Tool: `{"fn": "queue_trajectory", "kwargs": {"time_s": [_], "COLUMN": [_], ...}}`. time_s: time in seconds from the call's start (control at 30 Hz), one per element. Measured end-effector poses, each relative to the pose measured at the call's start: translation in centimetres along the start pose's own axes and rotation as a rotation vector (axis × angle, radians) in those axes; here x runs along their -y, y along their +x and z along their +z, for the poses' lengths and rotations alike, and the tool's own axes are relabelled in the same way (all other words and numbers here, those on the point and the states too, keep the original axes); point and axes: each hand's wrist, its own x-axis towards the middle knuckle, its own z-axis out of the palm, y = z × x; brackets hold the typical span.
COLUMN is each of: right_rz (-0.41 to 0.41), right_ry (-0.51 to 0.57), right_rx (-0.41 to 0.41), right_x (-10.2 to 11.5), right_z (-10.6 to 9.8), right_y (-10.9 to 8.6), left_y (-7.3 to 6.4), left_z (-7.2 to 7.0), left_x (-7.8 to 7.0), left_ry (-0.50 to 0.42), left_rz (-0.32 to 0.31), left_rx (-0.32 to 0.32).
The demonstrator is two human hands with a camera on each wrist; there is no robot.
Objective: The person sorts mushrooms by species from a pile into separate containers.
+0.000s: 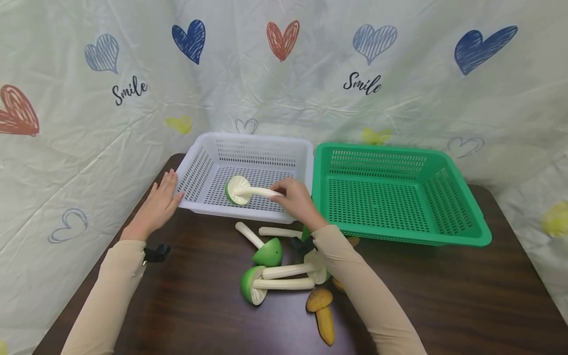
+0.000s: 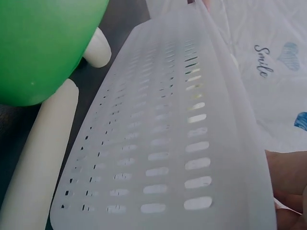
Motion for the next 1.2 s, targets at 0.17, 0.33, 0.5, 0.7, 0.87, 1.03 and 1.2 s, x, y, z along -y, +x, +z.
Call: {"fn": "queue_trajectory", "kwargs": {"time_s": [0.17, 0.33, 0.5, 0.7, 0.87, 1.03, 1.2], "right_rz": [0.006, 0.026, 0.040, 0.028, -0.021, -0.026, -0.029], "right_ry": [-0.022, -0.033, -0.065, -0.081, -0.193, -0.213, -0.212], "right_rx": [0.039, 0.069, 0.088, 0.113, 0.167, 0.196, 0.194], "right_x": [0.5, 0.7, 0.8, 0.6, 0.5, 0.5, 0.5], "right_z": [0.3, 0.7, 0.9, 1.1, 1.2, 1.2, 0.9], "right_y": [0.4, 0.7, 0.9, 1.0, 1.2, 1.3, 1.2], "left_y": [0.0, 0.1, 0.0, 0.0, 0.0, 0.1, 0.1], "left_z": [0.0, 0.0, 0.0, 0.0, -0.1, 0.0, 0.0], "left_x": [0.0, 0.0, 0.0, 0.1, 0.0, -0.1, -0.1], "left_ry": [0.000, 0.001, -0.002, -0.016, -0.014, -0.016, -0.010], "left_rz": [-0.009, -0.003, 0.000, -0.002, -0.004, -0.007, -0.009], "left_rx": [0.005, 0.008, -0.001, -0.010, -0.001, 0.005, 0.002]}}
